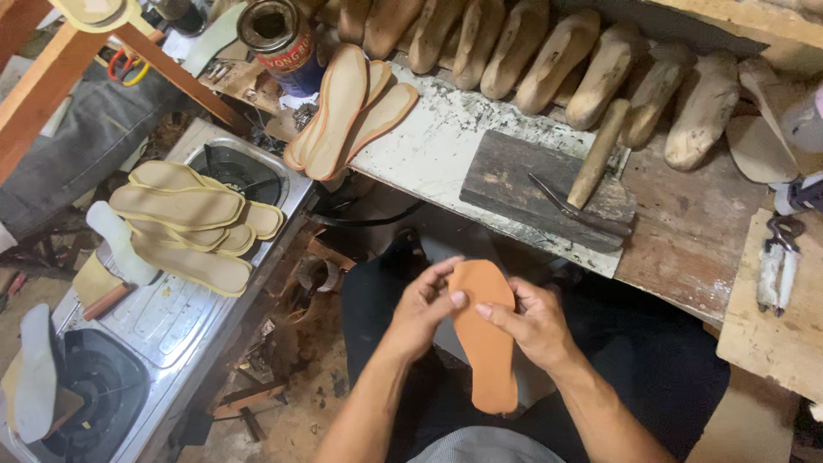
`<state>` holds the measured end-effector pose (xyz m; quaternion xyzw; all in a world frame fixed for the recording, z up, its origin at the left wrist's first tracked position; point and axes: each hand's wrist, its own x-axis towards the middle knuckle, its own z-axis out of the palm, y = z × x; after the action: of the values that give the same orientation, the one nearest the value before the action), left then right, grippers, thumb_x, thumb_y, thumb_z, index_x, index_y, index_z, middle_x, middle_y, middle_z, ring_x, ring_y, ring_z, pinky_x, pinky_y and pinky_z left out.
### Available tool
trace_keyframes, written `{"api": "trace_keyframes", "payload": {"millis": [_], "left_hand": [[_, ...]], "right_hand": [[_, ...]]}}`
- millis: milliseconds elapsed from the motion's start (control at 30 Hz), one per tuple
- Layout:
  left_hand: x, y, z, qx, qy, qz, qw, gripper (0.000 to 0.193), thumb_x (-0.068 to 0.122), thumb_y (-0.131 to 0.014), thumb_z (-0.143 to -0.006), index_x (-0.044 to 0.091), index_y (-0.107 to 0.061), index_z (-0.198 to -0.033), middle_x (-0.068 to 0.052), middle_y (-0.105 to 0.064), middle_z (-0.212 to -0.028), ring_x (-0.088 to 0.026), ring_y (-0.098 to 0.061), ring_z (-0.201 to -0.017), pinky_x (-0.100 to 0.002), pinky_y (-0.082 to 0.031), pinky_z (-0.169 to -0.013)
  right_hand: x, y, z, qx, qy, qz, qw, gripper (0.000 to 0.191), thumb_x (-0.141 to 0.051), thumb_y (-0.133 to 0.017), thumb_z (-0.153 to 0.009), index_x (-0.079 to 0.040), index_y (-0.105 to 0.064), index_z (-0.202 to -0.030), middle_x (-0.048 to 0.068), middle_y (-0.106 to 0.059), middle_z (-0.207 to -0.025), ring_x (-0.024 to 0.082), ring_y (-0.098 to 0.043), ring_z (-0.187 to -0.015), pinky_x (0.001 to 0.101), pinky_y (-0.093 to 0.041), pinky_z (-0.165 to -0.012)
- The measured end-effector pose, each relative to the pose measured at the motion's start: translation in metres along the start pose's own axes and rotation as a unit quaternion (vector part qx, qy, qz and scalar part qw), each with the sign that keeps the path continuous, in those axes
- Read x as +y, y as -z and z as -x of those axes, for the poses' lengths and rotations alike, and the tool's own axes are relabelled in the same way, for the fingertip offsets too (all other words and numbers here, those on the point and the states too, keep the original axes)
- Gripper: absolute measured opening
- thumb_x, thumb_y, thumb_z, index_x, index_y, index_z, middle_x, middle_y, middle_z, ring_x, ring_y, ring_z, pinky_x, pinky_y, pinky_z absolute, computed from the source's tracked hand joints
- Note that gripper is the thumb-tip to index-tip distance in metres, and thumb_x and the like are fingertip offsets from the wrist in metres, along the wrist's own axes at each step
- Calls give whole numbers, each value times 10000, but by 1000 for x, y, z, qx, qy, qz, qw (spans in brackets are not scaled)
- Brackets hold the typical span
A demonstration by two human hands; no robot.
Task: The person shapes foam insoles at a workbench, pressing and smoothing each insole against a block using a wooden hand tool, then bends and turns each insole over by hand before stacking it with finished insoles on the bench.
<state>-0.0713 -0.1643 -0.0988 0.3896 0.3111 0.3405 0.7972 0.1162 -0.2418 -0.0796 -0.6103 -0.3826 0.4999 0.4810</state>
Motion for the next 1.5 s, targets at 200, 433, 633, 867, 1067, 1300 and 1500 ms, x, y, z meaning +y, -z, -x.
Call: {"api": "trace_keyframes", "payload": {"millis": [200,433,633,867,1067,1300,1500], "left_hand": [[31,-6,-5,44,-94,-171,980,219,61,-812,-865,-2,-746,-1064,-49,-702,-1012,-135,-669,-925,-283,-547,-814],[51,-19,12,78,-273,-370,884,117,45,-801,-869,11,-691,-890,-54,-699,-928,-134,-675,-852,-280,-542,-732],[64,3,6,21,-96,-231,968,188,70,-744,-890,42,-684,-1065,-11,-680,-959,-93,-641,-862,-252,-539,-767],[58,4,-1,-98,-6,-183,978,141,79,-737,-952,-34,-750,-1035,-24,-706,-933,-98,-654,-878,-262,-537,-797],[71,-11,12,-59,-217,-333,916,128,88,-807,-872,27,-752,-970,-67,-736,-945,-164,-694,-868,-292,-548,-750],[90,-21,29,-96,-298,-518,796,162,66,-804,-839,75,-693,-955,-62,-679,-931,-271,-636,-886,-379,-503,-760],[73,-37,36,-35,-315,-507,801,318,80,-819,-843,98,-641,-1106,-52,-658,-1059,-252,-635,-944,-369,-507,-839]], "right_hand": [[2,-7,5,5,27,31,999,224,-157,-800,-820,-4,-744,-974,13,-758,-806,59,-683,-707,238,-564,-621],[6,-7,8,61,18,80,995,204,-168,-798,-828,-8,-741,-940,10,-729,-742,45,-648,-655,244,-542,-572],[6,7,10,43,0,75,996,198,-144,-797,-809,-10,-750,-948,1,-742,-748,48,-656,-669,244,-545,-598],[-4,-1,13,-32,54,-41,997,249,-133,-774,-814,-27,-715,-1032,-20,-734,-887,31,-670,-796,214,-561,-697],[-26,-4,12,27,192,157,968,176,-129,-805,-821,-2,-752,-930,55,-680,-746,121,-630,-642,293,-500,-559],[-31,-5,18,79,294,255,918,181,-94,-771,-810,3,-741,-959,79,-705,-802,173,-676,-636,307,-515,-566],[-19,-3,18,120,249,235,932,154,-68,-740,-823,19,-718,-947,82,-680,-799,164,-662,-665,296,-527,-622]]}}
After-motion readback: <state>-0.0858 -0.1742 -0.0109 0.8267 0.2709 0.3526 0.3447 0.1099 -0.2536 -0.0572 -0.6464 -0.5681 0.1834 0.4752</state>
